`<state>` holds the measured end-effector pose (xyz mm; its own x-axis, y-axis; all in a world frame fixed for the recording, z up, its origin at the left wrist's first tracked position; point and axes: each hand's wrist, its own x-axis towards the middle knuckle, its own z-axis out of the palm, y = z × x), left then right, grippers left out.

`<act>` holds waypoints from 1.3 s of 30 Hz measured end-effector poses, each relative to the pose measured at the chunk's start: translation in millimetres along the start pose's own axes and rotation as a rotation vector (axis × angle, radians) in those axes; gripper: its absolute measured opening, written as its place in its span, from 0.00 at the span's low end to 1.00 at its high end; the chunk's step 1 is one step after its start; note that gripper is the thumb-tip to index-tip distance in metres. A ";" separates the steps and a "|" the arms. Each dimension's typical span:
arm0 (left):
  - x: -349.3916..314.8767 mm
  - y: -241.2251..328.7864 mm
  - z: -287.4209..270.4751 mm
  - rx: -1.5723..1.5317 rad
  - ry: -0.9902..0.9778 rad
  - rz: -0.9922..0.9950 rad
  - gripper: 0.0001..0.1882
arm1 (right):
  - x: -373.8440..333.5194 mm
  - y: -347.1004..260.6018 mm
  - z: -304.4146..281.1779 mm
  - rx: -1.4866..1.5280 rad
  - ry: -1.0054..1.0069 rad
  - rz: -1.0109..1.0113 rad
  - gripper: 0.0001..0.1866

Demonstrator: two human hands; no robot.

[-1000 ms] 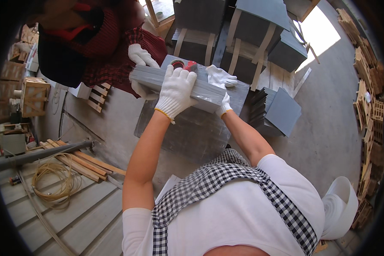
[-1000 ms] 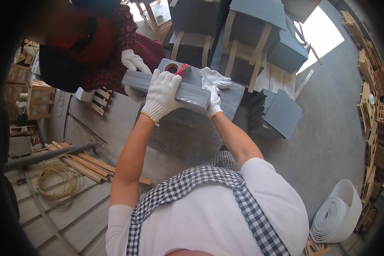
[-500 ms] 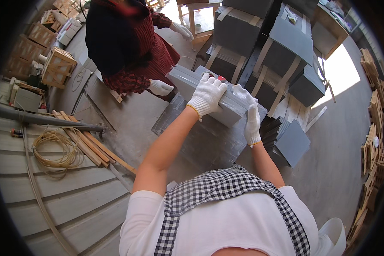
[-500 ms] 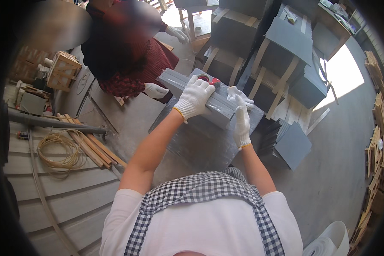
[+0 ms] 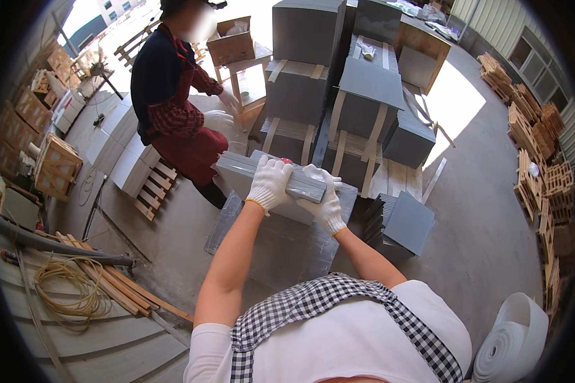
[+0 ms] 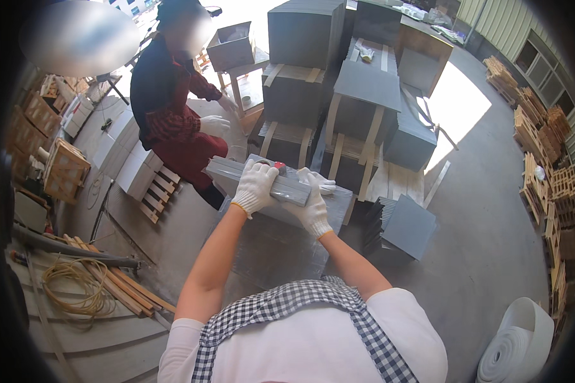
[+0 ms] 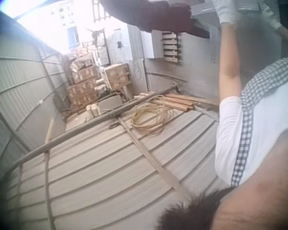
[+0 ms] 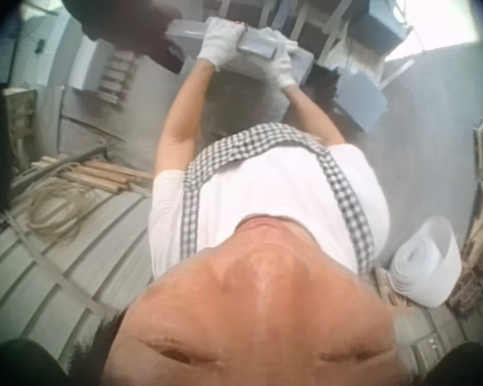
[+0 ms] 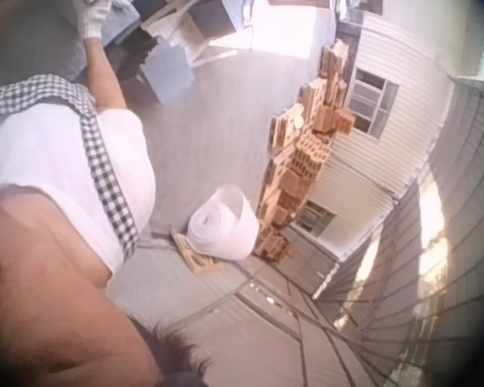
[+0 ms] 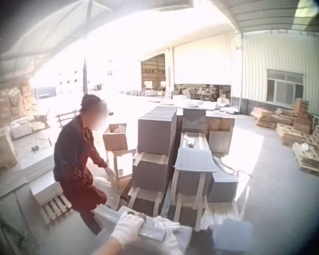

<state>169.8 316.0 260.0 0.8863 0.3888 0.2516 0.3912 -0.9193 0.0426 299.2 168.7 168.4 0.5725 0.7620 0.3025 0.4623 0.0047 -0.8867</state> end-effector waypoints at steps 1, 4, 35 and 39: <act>-0.1 1.5 -2.5 -0.007 0.021 0.004 0.35 | 0.8 0.6 -0.6 -0.013 0.003 -0.044 0.53; 2.4 0.2 4.5 -0.025 0.056 0.018 0.35 | 2.5 8.5 1.9 -0.040 0.007 0.024 0.47; -0.3 -0.3 5.2 0.042 0.054 0.032 0.37 | 2.4 -15.1 -8.8 0.028 -0.043 0.071 0.40; 4.7 -4.2 10.0 0.050 0.033 0.047 0.34 | 3.1 -7.2 -8.2 -0.007 -0.060 0.137 0.44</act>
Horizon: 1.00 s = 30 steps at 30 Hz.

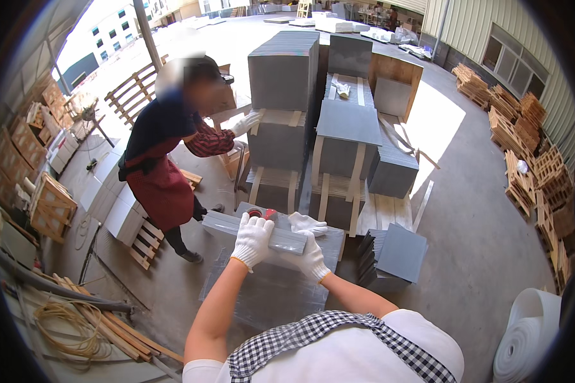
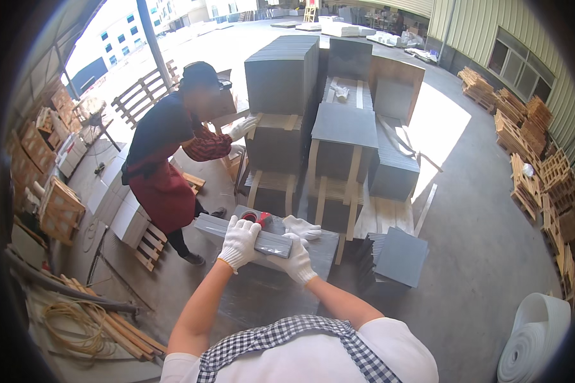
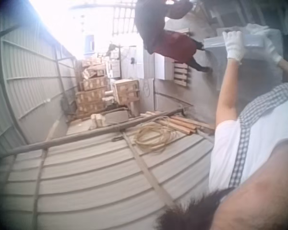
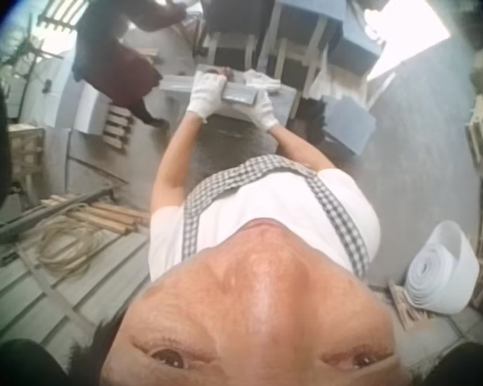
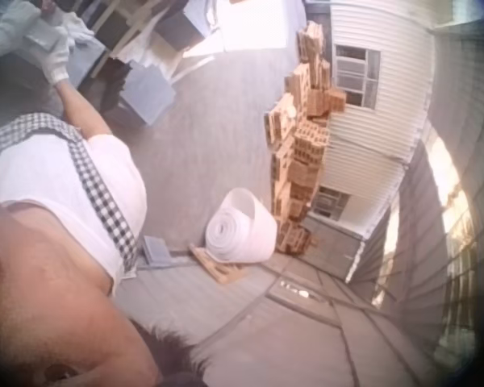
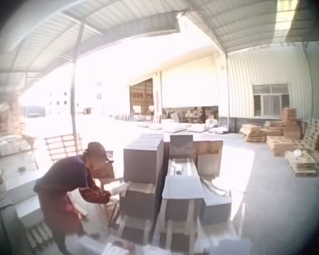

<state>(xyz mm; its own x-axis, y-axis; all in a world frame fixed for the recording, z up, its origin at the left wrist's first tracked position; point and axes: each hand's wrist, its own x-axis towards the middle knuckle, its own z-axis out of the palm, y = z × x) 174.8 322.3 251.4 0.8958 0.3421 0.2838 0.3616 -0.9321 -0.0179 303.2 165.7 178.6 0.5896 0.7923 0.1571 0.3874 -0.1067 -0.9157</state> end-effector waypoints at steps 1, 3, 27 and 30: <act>-1.4 1.6 0.0 0.000 0.011 0.007 0.33 | -2.0 1.8 0.1 -0.032 -0.002 0.004 0.44; -1.6 1.0 -1.5 0.009 0.019 0.004 0.33 | -1.7 3.7 2.7 -0.069 0.007 -0.012 0.47; -16.9 0.7 -12.7 0.005 -0.054 -0.039 0.35 | -4.9 9.2 19.0 0.001 0.083 -0.099 0.46; -16.8 3.6 -14.9 -0.002 -0.061 -0.032 0.36 | -6.3 13.6 17.9 -0.008 0.095 -0.123 0.45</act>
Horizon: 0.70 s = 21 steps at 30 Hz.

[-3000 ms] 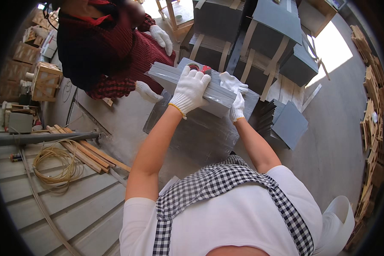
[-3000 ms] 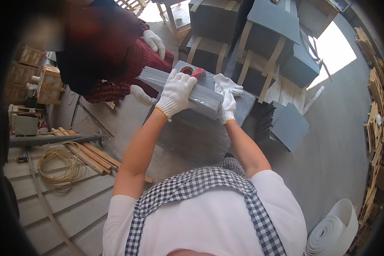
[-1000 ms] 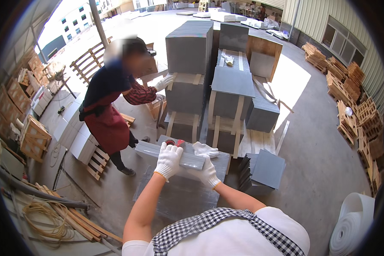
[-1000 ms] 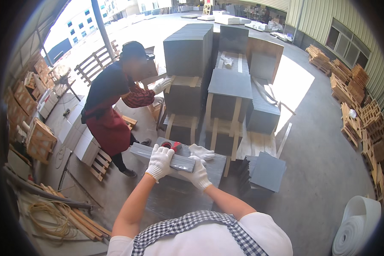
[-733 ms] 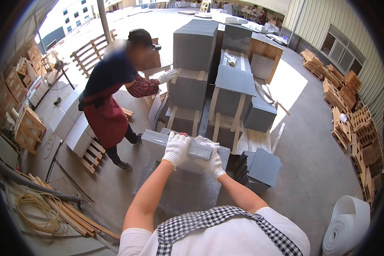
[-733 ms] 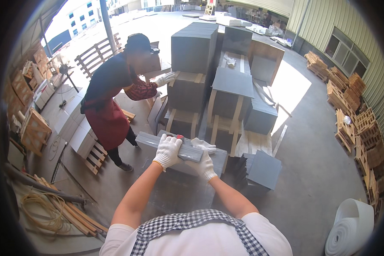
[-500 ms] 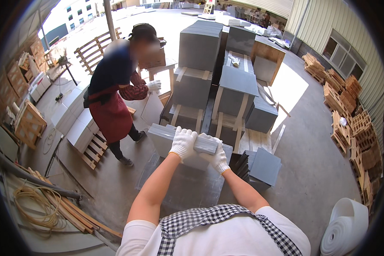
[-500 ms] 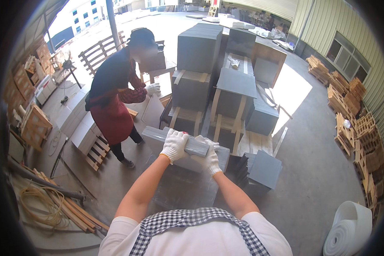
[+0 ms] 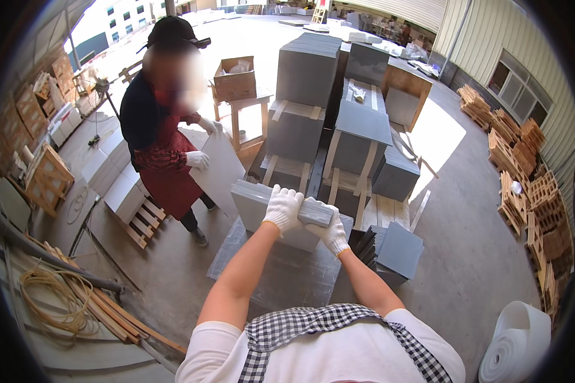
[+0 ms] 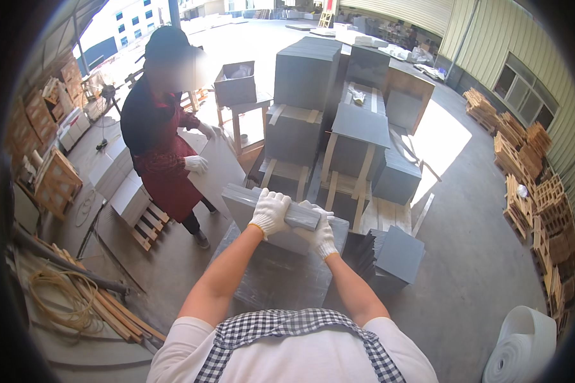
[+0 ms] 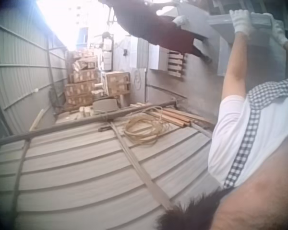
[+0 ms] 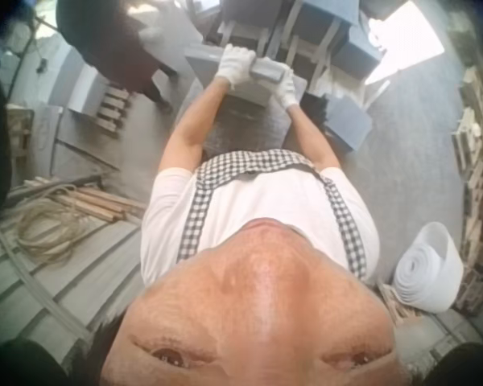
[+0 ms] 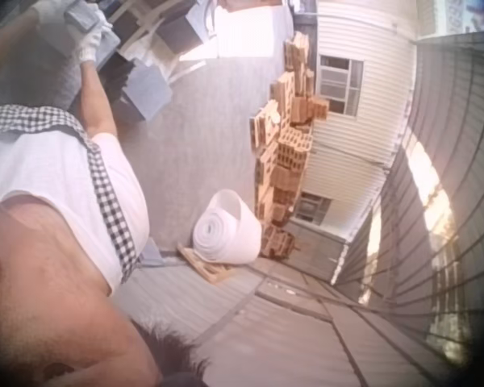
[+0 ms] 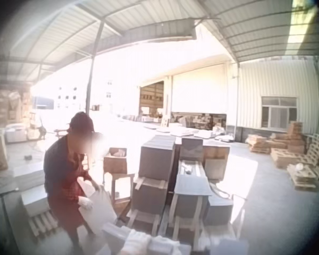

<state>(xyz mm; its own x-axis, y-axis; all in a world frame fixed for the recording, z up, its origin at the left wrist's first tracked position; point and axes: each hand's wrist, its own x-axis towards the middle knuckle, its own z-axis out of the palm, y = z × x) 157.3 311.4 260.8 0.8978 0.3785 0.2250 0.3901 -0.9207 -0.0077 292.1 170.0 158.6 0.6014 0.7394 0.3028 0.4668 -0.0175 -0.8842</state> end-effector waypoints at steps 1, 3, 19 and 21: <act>-0.2 -0.3 -0.6 -0.004 0.001 -0.001 0.36 | -0.2 -3.6 0.0 0.007 -0.002 0.009 0.45; -0.7 -1.0 -1.6 -0.011 0.004 -0.003 0.36 | -0.4 -10.3 -0.6 0.014 -0.011 0.028 0.44; -1.9 -1.3 -3.5 -0.047 0.023 -0.002 0.31 | -0.8 -4.3 0.5 0.003 -0.007 0.019 0.44; -1.6 -1.4 -2.7 -0.052 0.028 -0.005 0.31 | -0.1 1.6 1.4 0.000 -0.006 0.032 0.43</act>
<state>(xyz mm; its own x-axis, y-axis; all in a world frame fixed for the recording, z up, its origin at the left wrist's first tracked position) 154.7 311.8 263.1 0.8896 0.3809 0.2519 0.3827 -0.9228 0.0442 291.9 170.8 156.7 0.6121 0.7424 0.2721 0.4472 -0.0412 -0.8935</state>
